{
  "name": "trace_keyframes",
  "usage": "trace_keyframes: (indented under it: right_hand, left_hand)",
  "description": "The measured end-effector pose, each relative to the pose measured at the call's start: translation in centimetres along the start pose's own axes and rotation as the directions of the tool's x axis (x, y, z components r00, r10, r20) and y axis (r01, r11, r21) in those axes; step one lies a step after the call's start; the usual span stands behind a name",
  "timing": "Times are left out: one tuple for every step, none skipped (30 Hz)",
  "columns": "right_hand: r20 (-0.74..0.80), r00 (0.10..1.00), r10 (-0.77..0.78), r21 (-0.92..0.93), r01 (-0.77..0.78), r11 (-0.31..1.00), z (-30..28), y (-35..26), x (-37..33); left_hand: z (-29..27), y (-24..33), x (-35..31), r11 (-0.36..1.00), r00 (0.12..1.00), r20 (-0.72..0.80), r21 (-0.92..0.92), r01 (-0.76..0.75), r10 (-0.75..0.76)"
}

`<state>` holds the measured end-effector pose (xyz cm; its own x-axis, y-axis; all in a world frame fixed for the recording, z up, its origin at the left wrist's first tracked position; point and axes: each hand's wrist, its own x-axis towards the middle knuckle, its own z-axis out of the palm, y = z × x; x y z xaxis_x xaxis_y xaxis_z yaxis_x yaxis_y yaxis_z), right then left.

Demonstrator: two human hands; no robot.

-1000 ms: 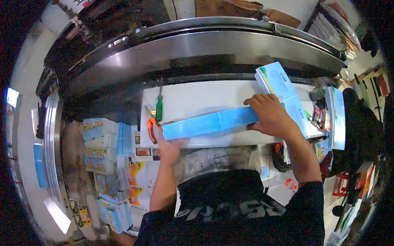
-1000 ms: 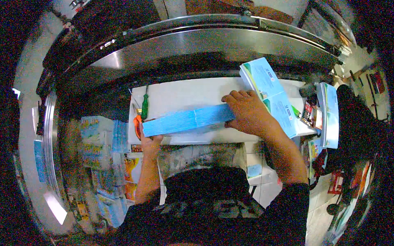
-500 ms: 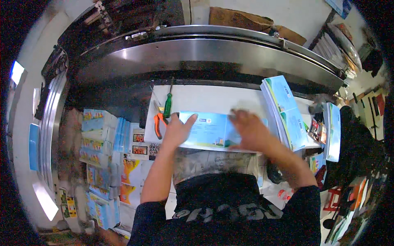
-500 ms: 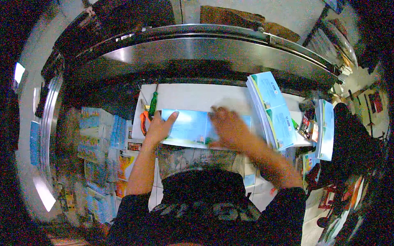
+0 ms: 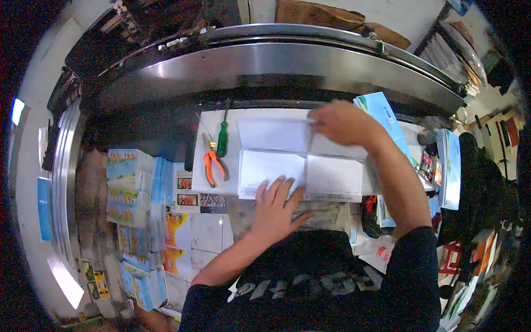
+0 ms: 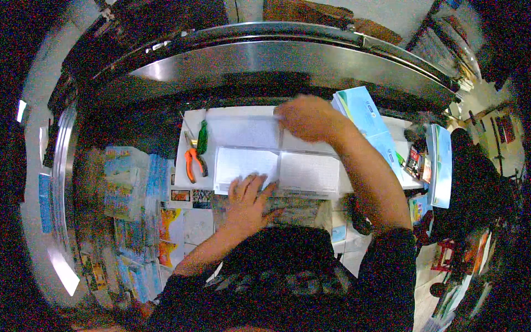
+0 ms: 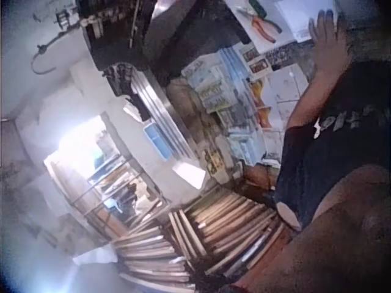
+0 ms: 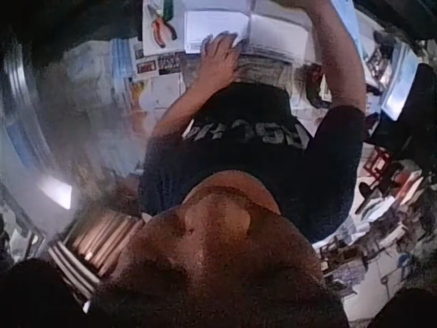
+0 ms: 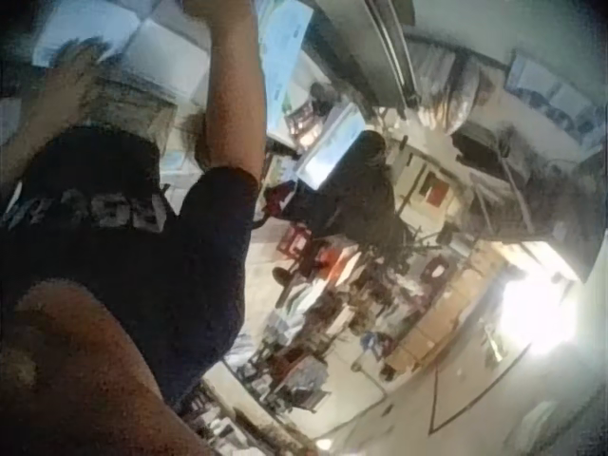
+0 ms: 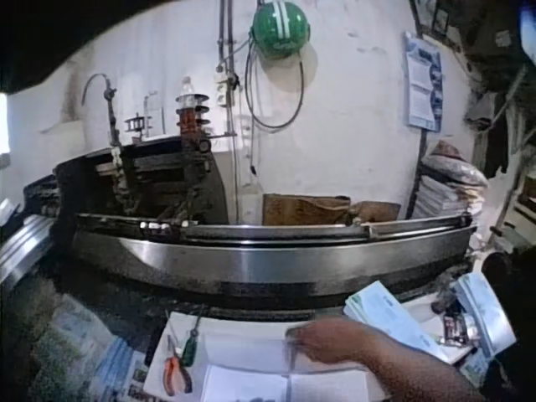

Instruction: The person organizes stacks of blue paper booklets, picking them up from a metal machine surface and placing them onto a white table to align them.

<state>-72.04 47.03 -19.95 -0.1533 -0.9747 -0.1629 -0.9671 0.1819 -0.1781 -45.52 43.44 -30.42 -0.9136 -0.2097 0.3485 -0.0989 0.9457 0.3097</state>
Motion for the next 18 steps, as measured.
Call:
trace_keyframes:
  right_hand:
    - [-0.049,0.999,-0.016,0.004,0.016,1.0,0.3,1.7,1.0]
    - [-0.052,0.999,0.003,-0.008,-0.003,1.0,0.5,3.2,1.7]
    - [-0.01,1.0,-0.021,0.018,0.021,1.0,0.9,3.8,2.7]
    - [0.031,0.998,-0.046,0.045,0.045,0.998,1.2,4.3,3.2]
    - [0.085,0.996,0.014,0.106,-0.023,0.994,1.5,4.9,3.3]
    - [0.09,0.996,0.009,0.104,-0.019,0.994,1.6,5.0,3.5]
    - [0.104,0.994,0.013,0.108,-0.024,0.994,1.6,5.1,3.5]
    - [0.118,0.993,0.017,0.111,-0.03,0.993,1.5,5.4,3.6]
    - [0.12,0.993,0.009,0.114,-0.023,0.993,1.4,5.1,3.7]
    - [0.149,0.989,0.011,0.104,-0.027,0.994,1.1,5.0,3.8]
    - [0.179,0.984,0.014,0.092,-0.031,0.995,0.8,5.0,3.7]
    - [0.18,0.984,0.007,0.088,-0.023,0.996,0.1,5.0,3.3]
    - [0.056,0.997,0.047,0.068,-0.05,0.996,-1.3,4.9,2.9]
    - [-0.07,0.994,0.08,0.055,-0.076,0.996,-2.8,4.6,2.8]
    - [-0.196,0.951,0.24,0.007,-0.244,0.97,-6.1,3.6,2.5]
    - [-0.324,0.866,0.381,-0.009,-0.406,0.914,-9.1,2.6,2.2]
    - [-0.583,0.769,0.263,-0.048,-0.356,0.933,-11.0,2.4,1.6]
    - [-0.786,0.608,0.115,-0.096,-0.304,0.948,-11.8,2.3,1.9]
  left_hand:
    - [1.6,-0.2,0.2,1.0,1.0,0.024,0.0,0.006,-0.006]
    - [3.0,-0.4,0.2,1.0,0.999,0.048,0.003,0.015,-0.015]
    - [3.5,-0.4,0.3,1.0,0.999,0.027,-0.004,0.021,-0.021]
    - [3.9,-0.4,0.3,1.0,0.999,0.028,-0.013,0.015,-0.015]
    - [4.2,-0.4,0.4,1.0,1.0,0.023,-0.009,0.016,-0.016]
    - [4.2,-0.5,0.3,1.0,1.0,0.015,0.004,0.028,-0.028]
    - [4.3,-0.6,0.3,0.999,0.999,0.012,0.002,0.034,-0.034]
    - [4.6,-0.7,0.3,1.0,1.0,0.012,-0.005,0.015,-0.015]
    - [4.6,-1.0,0.1,1.0,1.0,0.018,-0.005,-0.002,0.002]
    - [4.6,-1.1,0.0,1.0,1.0,0.019,-0.002,0.005,-0.005]
    - [4.8,-1.1,-0.2,1.0,0.999,0.035,-0.009,0.006,-0.006]
    - [4.9,-1.2,-0.3,1.0,0.999,0.044,-0.018,0.008,-0.008]
    - [5.4,-1.6,-1.0,1.0,0.999,0.025,-0.008,0.019,-0.019]
    - [6.3,-2.1,-2.5,0.998,0.999,0.043,0.066,0.001,-0.004]
    - [6.9,-2.3,-3.2,0.991,0.998,0.057,0.134,-0.028,0.021]
    - [6.8,-2.4,-3.6,0.99,0.999,0.039,0.141,-0.023,0.018]
    - [6.4,-2.2,-4.1,0.999,0.999,0.008,0.006,-0.032,0.032]
    - [5.8,-2.3,-4.4,0.992,0.999,-0.017,-0.122,-0.033,0.031]
